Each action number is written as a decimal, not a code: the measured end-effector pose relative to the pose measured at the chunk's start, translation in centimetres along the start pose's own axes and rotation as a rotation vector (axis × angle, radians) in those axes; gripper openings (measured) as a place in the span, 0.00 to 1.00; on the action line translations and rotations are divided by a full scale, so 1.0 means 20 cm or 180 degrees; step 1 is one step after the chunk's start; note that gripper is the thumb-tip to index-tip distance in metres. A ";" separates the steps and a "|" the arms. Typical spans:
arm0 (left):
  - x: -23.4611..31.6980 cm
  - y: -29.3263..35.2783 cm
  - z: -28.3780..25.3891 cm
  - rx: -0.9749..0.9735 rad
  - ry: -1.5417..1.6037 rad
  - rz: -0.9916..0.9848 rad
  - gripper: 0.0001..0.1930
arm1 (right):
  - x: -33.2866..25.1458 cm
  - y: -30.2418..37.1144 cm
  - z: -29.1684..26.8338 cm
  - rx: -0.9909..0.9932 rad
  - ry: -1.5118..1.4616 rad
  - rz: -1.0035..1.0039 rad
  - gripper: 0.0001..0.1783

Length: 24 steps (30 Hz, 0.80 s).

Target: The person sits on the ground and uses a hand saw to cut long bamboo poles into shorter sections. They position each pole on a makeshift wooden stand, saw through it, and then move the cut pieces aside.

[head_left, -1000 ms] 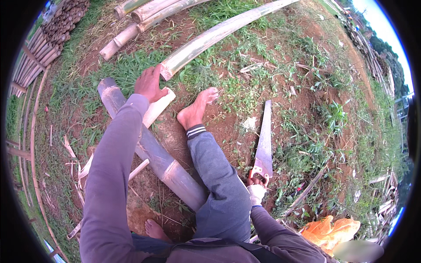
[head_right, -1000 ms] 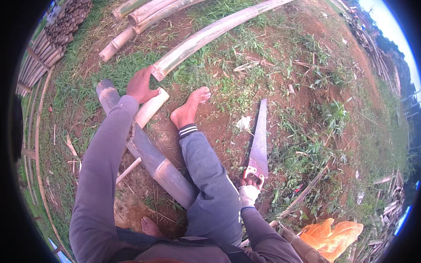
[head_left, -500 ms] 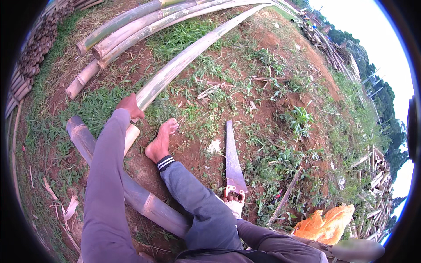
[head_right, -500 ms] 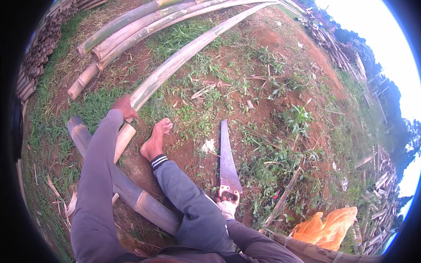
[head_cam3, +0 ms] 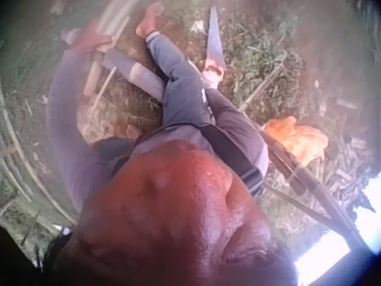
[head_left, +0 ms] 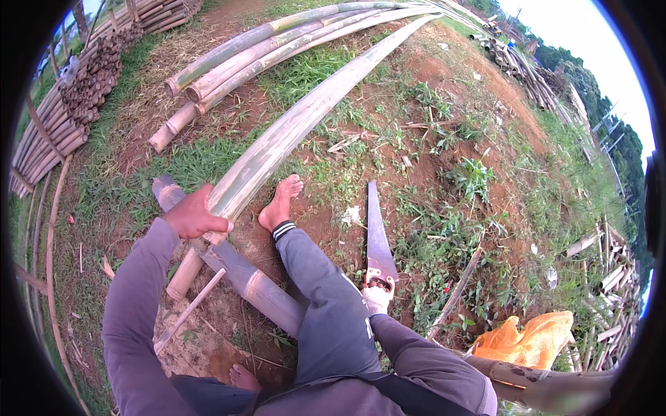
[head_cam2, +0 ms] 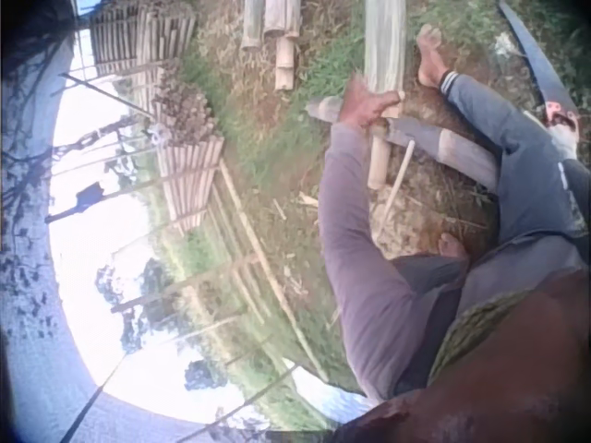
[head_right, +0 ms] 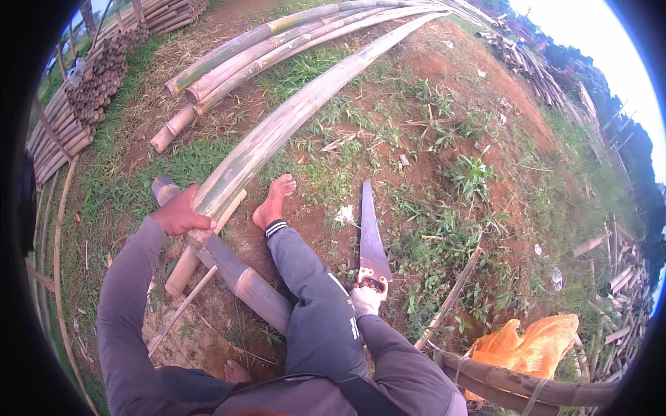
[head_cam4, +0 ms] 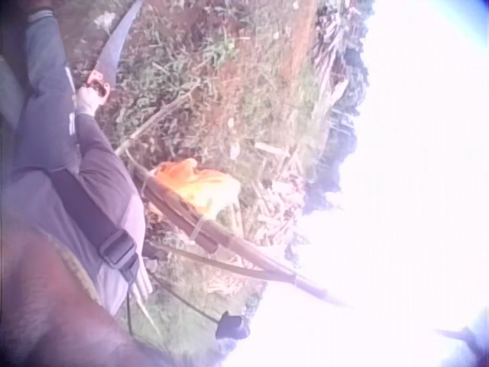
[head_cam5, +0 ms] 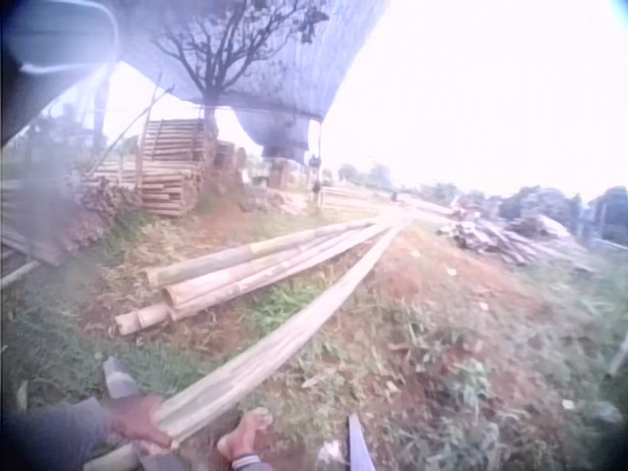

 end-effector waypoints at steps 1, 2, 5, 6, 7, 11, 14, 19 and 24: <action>-0.02 0.17 -0.02 -0.0055 -0.0004 -0.0122 0.49 | 0.11 0.10 0.00 -0.0066 0.0048 0.0070 0.24; -0.06 0.38 -0.05 -0.0093 -0.0006 -0.0280 0.49 | 0.19 0.20 -0.02 -0.0129 0.0121 0.0160 0.25; -0.28 0.94 -0.01 -0.0081 0.0252 -0.0468 0.50 | 0.50 0.39 -0.05 -0.0232 0.0349 0.0557 0.26; -0.31 1.04 0.01 -0.0170 0.0012 -0.0516 0.50 | 0.63 0.44 -0.03 -0.0214 0.0415 0.0753 0.27; -0.43 1.30 -0.01 -0.0120 -0.0047 -0.0698 0.50 | 0.66 0.41 -0.12 -0.0192 0.0639 0.0779 0.27; -0.59 1.98 0.02 -0.0450 0.0060 -0.1642 0.49 | 0.49 0.00 -0.37 0.0332 -0.0232 0.0812 0.31; -0.78 2.39 0.02 -0.0559 0.0391 -0.1991 0.47 | -0.17 -0.36 -0.30 -0.0083 -0.5079 0.0820 0.58; -1.03 2.85 0.01 -0.0650 0.0974 -0.2259 0.50 | -1.32 -0.26 -0.42 -0.2333 -0.7518 -0.1156 0.62; -1.26 3.24 -0.15 0.0034 0.1652 -0.2410 0.59 | -1.64 -0.03 -0.28 -0.1179 -0.6919 0.0512 0.56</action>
Point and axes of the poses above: each hand's wrist, its own y-axis away from the middle knuckle, its own z-axis out of the palm, x = y × z, the point moved 6 cm from there along -y, towards the middle knuckle, and after that the axes turned 5 degrees about -y, right-handed, at the moved point
